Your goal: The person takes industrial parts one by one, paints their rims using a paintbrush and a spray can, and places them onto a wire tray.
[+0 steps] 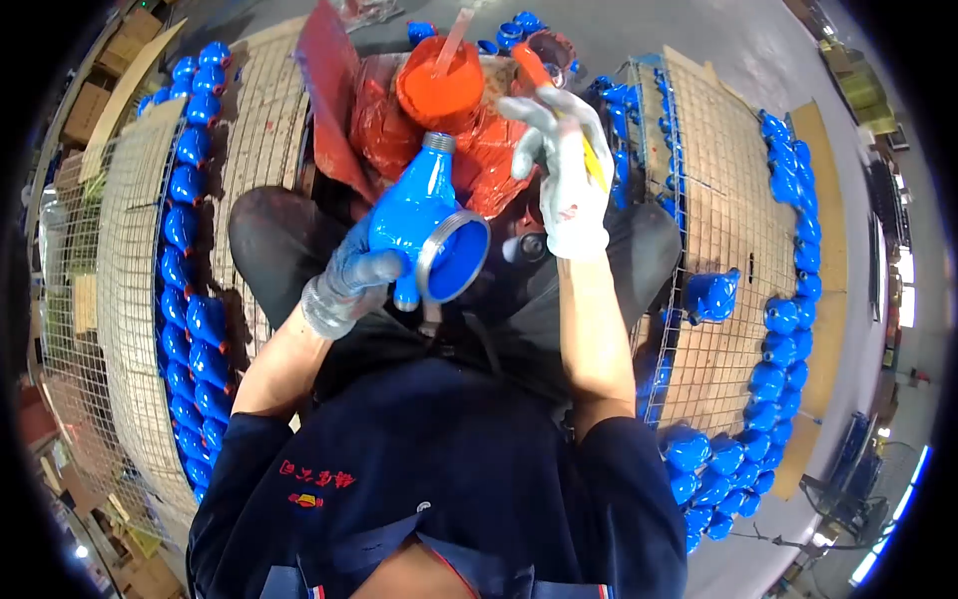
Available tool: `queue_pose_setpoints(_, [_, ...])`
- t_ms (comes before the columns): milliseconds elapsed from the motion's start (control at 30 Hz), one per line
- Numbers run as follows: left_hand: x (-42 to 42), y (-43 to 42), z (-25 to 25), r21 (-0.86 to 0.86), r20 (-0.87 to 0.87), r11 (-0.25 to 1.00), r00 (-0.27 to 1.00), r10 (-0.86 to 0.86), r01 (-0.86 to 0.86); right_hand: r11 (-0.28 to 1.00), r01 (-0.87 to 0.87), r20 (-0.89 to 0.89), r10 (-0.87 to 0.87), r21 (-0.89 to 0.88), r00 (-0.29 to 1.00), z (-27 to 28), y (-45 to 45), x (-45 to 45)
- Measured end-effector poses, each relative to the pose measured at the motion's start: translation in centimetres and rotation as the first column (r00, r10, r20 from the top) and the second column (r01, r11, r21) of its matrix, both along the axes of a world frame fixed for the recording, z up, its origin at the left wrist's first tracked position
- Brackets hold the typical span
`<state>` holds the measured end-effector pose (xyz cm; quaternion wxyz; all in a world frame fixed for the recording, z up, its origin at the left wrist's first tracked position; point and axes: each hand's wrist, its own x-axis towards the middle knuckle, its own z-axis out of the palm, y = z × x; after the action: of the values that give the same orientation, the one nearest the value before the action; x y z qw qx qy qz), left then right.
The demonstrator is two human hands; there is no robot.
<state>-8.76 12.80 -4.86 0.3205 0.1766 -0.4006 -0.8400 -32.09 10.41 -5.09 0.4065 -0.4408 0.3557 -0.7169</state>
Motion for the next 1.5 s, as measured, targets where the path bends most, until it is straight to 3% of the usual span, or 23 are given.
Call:
queue_pose_setpoints(67, [0.9, 0.0, -1.0, -0.162, 0.03, 0.985, 0.997, 0.066, -0.06, 0.999, 0.024, 0.134, -0.03, 0.041, 0.99, -2.6, 1.1, -0.2])
queue_pose_setpoints(100, [1.4, -0.2, -1.9, -0.229, 0.016, 0.971, 0.997, 0.08, -0.074, 0.998, 0.036, 0.097, -0.04, 0.046, 0.994, -3.3, 1.8, -0.2])
queue_pose_setpoints(233, [3.1, -0.4, -3.3, -0.082, -0.007, 0.996, 0.999, 0.036, -0.037, 0.979, 0.085, 0.215, -0.126, 0.187, 0.968, -4.1, 3.2, -1.0])
queue_pose_setpoints(333, [2.4, 0.0, -3.8, 0.253, -0.191, 0.967, 0.981, 0.021, 0.028, 0.992, 0.043, 0.242, -0.072, 0.121, 0.968, -4.8, 3.8, -2.3])
queue_pose_setpoints(400, [2.1, 0.6, -4.7, 0.528, -0.541, 0.804, 0.838, 0.072, 0.273, 0.989, 0.089, 0.162, -0.107, 0.117, 0.981, -4.7, 4.5, -2.5])
queue_pose_setpoints(467, [1.6, 1.1, -4.8, 0.613, -0.713, 0.637, 0.675, 0.191, 0.467, 0.986, 0.139, 0.104, -0.148, 0.092, 0.983, -4.8, 5.0, -2.7])
queue_pose_setpoints(567, [2.1, 0.4, -5.5, 0.522, -0.699, 0.711, 0.714, 0.041, 0.47, 0.962, 0.259, -0.02, -0.258, 0.083, 0.966, -4.2, 5.7, -3.5])
queue_pose_setpoints(667, [2.9, -1.3, -8.0, 0.572, -0.64, 0.719, 0.763, 0.09, 0.395, 0.926, 0.378, -0.412, -0.351, -0.017, 0.841, -1.7, 5.2, -4.6])
queue_pose_setpoints(700, [3.0, -2.3, -7.4, 0.572, -0.615, 0.738, 0.783, 0.097, 0.358, 0.946, 0.325, -0.391, -0.303, -0.009, 0.869, -1.2, 4.6, -5.2])
queue_pose_setpoints(733, [2.7, -3.1, -5.4, 0.558, -0.578, 0.776, 0.809, 0.109, 0.294, 0.944, 0.318, -0.532, -0.313, -0.087, 0.786, -2.1, 3.0, -6.8])
queue_pose_setpoints(800, [2.7, -5.4, -2.4, 0.512, -0.527, 0.834, 0.842, 0.116, 0.206, 0.956, 0.29, -0.594, -0.216, 0.031, 0.775, -2.0, 0.2, -8.5])
queue_pose_setpoints(867, [2.8, -9.6, -1.4, 0.447, -0.574, 0.856, 0.817, 0.051, 0.26, 0.958, 0.264, -0.657, -0.126, 0.114, 0.743, -3.0, -3.2, -10.2])
queue_pose_setpoints(900, [2.5, -11.1, -1.1, 0.427, -0.586, 0.866, 0.809, 0.044, 0.262, 0.979, 0.185, -0.576, -0.106, 0.081, 0.811, -5.3, -5.4, -11.4])
queue_pose_setpoints(1067, [1.4, -15.0, -1.7, 0.307, -0.603, 0.939, 0.795, 0.067, 0.153, 0.841, 0.54, -0.676, -0.378, 0.034, 0.632, -11.7, -13.0, -10.3])
queue_pose_setpoints(1133, [1.9, -15.4, -2.7, 0.468, -0.585, 0.86, 0.801, 0.131, 0.201, 0.794, 0.607, -0.681, -0.429, 0.028, 0.593, -14.4, -15.3, -9.6])
queue_pose_setpoints(1167, [2.1, -15.6, -3.7, 0.544, -0.582, 0.806, 0.797, 0.162, 0.233, 0.831, 0.555, -0.6, -0.422, 0.044, 0.68, -16.3, -16.3, -9.7])
queue_pose_setpoints(1200, [2.4, -15.9, -4.7, 0.589, -0.619, 0.757, 0.761, 0.195, 0.285, 0.833, 0.552, -0.608, -0.426, 0.024, 0.67, -17.4, -17.2, -9.5])
queue_pose_setpoints(1267, [2.7, -16.6, -7.0, 0.685, -0.672, 0.608, 0.67, 0.315, 0.402, 0.778, 0.626, -0.709, -0.408, 0.06, 0.575, -16.0, -17.1, -8.0])
queue_pose_setpoints(1333, [2.7, -16.8, -6.6, 0.721, -0.68, 0.509, 0.622, 0.389, 0.471, 0.774, 0.626, -0.708, -0.39, 0.095, 0.589, -16.4, -17.9, -8.3])
queue_pose_setpoints(1367, [2.9, -16.7, -6.2, 0.721, -0.678, 0.51, 0.63, 0.379, 0.469, 0.779, 0.621, -0.731, -0.372, 0.09, 0.572, -16.5, -18.1, -8.7])
queue_pose_setpoints(1433, [2.8, -16.5, -6.1, 0.568, -0.649, 0.776, 0.729, 0.217, 0.275, 0.78, 0.624, -0.734, -0.397, 0.047, 0.551, -13.9, -17.5, -8.1])
queue_pose_setpoints(1467, [2.7, -16.4, -6.1, 0.459, -0.602, 0.872, 0.782, 0.164, 0.171, 0.779, 0.626, -0.708, -0.442, 0.001, 0.551, -12.6, -17.2, -7.8])
queue_pose_setpoints(1500, [2.6, -16.2, -6.5, 0.223, -0.473, 0.974, 0.868, 0.148, -0.044, 0.781, 0.614, -0.695, -0.503, -0.112, 0.513, -11.0, -16.7, -7.4])
